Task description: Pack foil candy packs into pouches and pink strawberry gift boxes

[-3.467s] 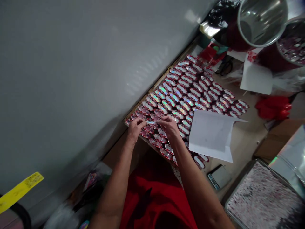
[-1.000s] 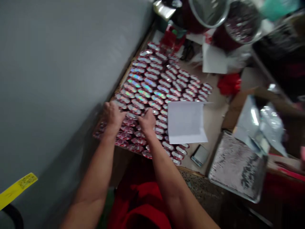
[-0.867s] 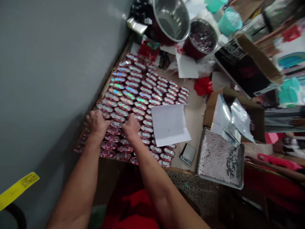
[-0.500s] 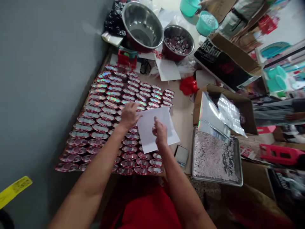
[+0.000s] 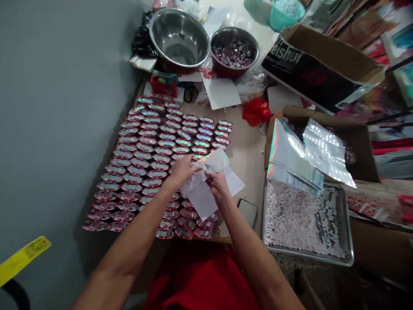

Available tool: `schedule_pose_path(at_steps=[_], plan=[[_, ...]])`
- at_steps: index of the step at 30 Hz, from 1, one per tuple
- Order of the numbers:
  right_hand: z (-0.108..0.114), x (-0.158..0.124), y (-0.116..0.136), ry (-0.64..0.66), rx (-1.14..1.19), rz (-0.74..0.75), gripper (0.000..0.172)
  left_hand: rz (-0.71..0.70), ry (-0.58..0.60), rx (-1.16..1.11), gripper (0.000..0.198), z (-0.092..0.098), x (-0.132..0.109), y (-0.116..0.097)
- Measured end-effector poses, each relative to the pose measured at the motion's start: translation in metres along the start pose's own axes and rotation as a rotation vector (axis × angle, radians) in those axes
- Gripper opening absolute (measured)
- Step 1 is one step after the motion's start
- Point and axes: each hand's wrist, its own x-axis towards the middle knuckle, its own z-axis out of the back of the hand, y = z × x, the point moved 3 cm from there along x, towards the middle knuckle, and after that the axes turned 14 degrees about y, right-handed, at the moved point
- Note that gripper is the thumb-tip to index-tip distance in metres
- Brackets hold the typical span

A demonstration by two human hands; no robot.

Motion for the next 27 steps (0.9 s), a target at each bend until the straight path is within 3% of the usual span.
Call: schedule_pose_path(at_steps=[2,4,6,7,10,13,19,27], plan=[[0.008,-0.008,0.002,0.034,-0.155,-0.020,0.031,0.075,0.141,-0.100,0.022,-0.003,0.010,-0.003],[0.021,-0.017,0.014,-0.109,-0.460,0.066,0.030,0.130,0.153,-0.167,0.018,-0.004,0.013,-0.001],[0.028,-0.027,0.032,-0.278,-0.835,0.308,0.023,0.160,0.098,-0.194,0.019,-0.006,0.014,0.002],[0.027,-0.030,0.040,-0.285,-1.013,0.459,0.017,0.155,0.087,-0.205,0.020,-0.007,0.014,0.003],[0.007,-0.027,0.051,-0.007,-1.443,0.781,0.026,0.047,0.117,-0.262,0.022,-0.011,0.022,-0.002],[-0.011,-0.006,0.051,0.170,-1.741,0.818,0.034,-0.097,0.183,-0.309,0.027,-0.012,0.034,-0.006],[-0.009,0.023,0.045,0.272,-1.920,0.826,0.037,-0.094,0.362,-0.457,0.041,-0.016,0.047,0.013],[0.010,0.022,0.024,0.434,-1.845,0.777,0.043,0.116,0.416,-0.669,0.025,-0.025,0.052,0.026]])
